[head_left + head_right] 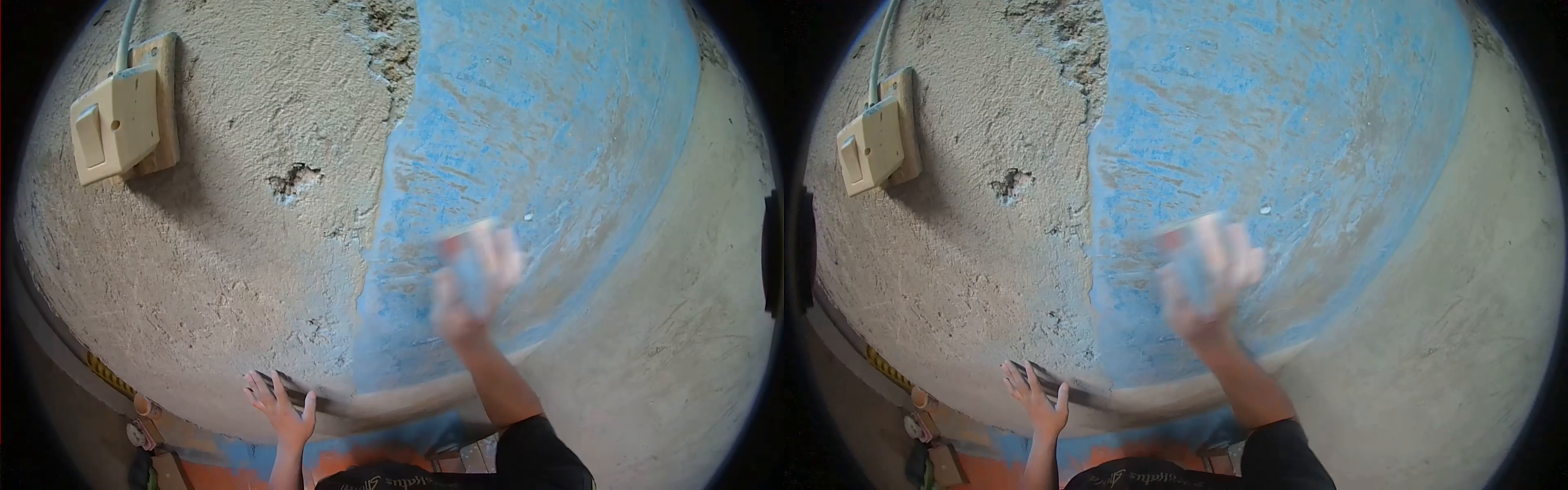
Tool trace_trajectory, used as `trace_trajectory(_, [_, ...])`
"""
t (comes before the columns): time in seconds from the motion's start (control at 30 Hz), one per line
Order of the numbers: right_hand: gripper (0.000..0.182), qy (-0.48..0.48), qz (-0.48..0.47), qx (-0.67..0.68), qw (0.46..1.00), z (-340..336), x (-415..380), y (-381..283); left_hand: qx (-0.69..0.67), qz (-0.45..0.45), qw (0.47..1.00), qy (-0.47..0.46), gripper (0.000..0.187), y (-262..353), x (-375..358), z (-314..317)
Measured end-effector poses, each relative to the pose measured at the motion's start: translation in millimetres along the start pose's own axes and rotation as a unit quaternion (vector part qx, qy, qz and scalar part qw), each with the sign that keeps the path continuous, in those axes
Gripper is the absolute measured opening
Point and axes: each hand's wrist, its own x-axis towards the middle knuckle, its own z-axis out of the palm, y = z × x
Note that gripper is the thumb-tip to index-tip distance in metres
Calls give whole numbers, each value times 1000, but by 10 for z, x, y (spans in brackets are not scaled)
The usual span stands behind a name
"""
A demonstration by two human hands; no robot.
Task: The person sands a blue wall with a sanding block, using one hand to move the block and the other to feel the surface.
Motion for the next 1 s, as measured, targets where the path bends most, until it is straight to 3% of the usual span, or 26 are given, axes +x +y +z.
trace_trajectory(0.03, [39, -102, -69, -70, 990, -192, -109, -232, -1, -3, 1000, 2, 92, 14, 0, 2])
trace_trajectory(0.13, [40, -81, -86, -98, 988, -169, -21, -27, 5, 4, 1000, -4, 91, -26, 28, -12])
trace_trajectory(0.17, [40, -15, 9, -48, 999, -121, 52, 110, 7, 6, 1000, -13, 91, -39, 1, -36])
trace_trajectory(0.27, [39, -32, 11, -27, 999, -108, 41, 103, -5, 0, 1000, -26, 91, -7, 12, -99])
trace_trajectory(0.33, [43, -191, -162, -90, 964, -308, -149, -146, -4, 2, 999, -32, 91, 25, 18, -134])
trace_trajectory(0.4, [39, -170, -156, -80, 970, -367, 14, -68, 0, 8, 1000, -29, 91, 22, 42, -127])
trace_trajectory(0.47, [39, -76, -76, -96, 990, -286, 192, 252, 5, 9, 999, -32, 92, 15, 18, -127])
trace_trajectory(0.53, [39, -39, -39, -28, 998, -159, 93, 268, -9, -9, 1000, -28, 93, 82, 20, -129])
trace_trajectory(0.6, [41, -77, -76, -28, 994, -170, -3, 99, -21, -18, 999, -25, 93, 125, 12, -148])
trace_trajectory(0.67, [45, -183, -193, -92, 960, -333, -82, -161, -35, -20, 999, -12, 94, 160, 28, -122])
trace_trajectory(0.77, [50, -44, -86, -111, 989, -215, 34, 383, -25, -11, 999, -23, 94, 122, 23, -138])
trace_trajectory(0.87, [50, -33, -15, -39, 999, -164, -66, 299, -34, -20, 999, -24, 94, 148, 25, -145])
trace_trajectory(0.97, [55, -290, -135, -68, 945, -443, -316, -140, -44, -25, 999, -12, 94, 196, 32, -134])
trace_trajectory(1.0, [56, -263, -112, -83, 955, -436, -249, -74, -41, -20, 999, -13, 94, 182, 36, -131])
